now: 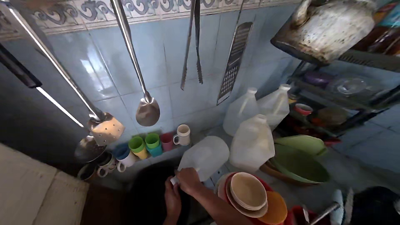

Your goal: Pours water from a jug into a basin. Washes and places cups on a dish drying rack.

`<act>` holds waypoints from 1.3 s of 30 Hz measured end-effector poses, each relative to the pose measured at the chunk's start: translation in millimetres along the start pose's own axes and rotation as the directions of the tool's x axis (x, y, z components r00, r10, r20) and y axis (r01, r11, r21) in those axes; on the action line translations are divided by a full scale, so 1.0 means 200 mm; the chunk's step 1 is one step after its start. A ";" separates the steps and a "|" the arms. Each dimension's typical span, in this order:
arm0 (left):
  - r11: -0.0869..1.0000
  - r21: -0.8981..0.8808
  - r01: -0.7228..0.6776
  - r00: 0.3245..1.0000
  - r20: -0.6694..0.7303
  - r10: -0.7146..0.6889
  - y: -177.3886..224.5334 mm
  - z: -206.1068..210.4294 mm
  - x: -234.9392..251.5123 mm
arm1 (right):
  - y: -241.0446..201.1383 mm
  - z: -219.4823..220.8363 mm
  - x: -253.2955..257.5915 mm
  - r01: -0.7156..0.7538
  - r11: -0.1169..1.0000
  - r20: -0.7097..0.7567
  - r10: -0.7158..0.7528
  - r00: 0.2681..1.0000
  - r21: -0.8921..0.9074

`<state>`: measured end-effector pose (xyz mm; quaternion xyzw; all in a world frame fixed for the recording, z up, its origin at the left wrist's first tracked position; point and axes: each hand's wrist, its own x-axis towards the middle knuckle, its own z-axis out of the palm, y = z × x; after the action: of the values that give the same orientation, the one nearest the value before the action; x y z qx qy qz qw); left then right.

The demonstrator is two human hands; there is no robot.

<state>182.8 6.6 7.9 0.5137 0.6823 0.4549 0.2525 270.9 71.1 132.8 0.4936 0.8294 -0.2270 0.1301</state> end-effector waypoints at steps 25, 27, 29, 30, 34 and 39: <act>0.436 -0.453 0.778 0.614 0.401 -0.680 -0.49 0.01 -0.03 | -0.02 0.22 0.03 -0.028 0.999 0.053 0.029 0.998 -0.016; 0.471 -0.390 0.791 0.605 0.391 -0.693 -0.48 -0.03 -0.06 | -0.02 0.21 0.04 -0.035 0.999 0.069 0.036 0.997 -0.017; 0.470 -0.388 0.793 0.602 0.380 -0.702 -0.46 -0.06 -0.08 | -0.03 0.21 0.03 -0.037 0.999 0.071 0.038 0.997 -0.014; 0.462 -0.397 0.793 0.599 0.373 -0.709 -0.45 -0.08 -0.08 | -0.03 0.21 0.03 -0.042 0.999 0.075 0.043 0.996 -0.018; 0.409 -0.450 0.794 0.581 0.363 -0.729 -0.46 -0.09 -0.08 | -0.03 0.21 0.04 -0.060 0.998 0.088 0.063 0.994 -0.036; 0.387 -0.469 0.794 0.569 0.352 -0.743 -0.47 -0.08 -0.07 | -0.03 0.21 0.05 -0.060 0.996 0.081 0.065 0.995 -0.063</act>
<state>130.9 -17.3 -69.8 0.0541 0.6555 0.4482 0.6054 260.6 54.0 93.5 0.5053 0.8138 -0.2181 0.1864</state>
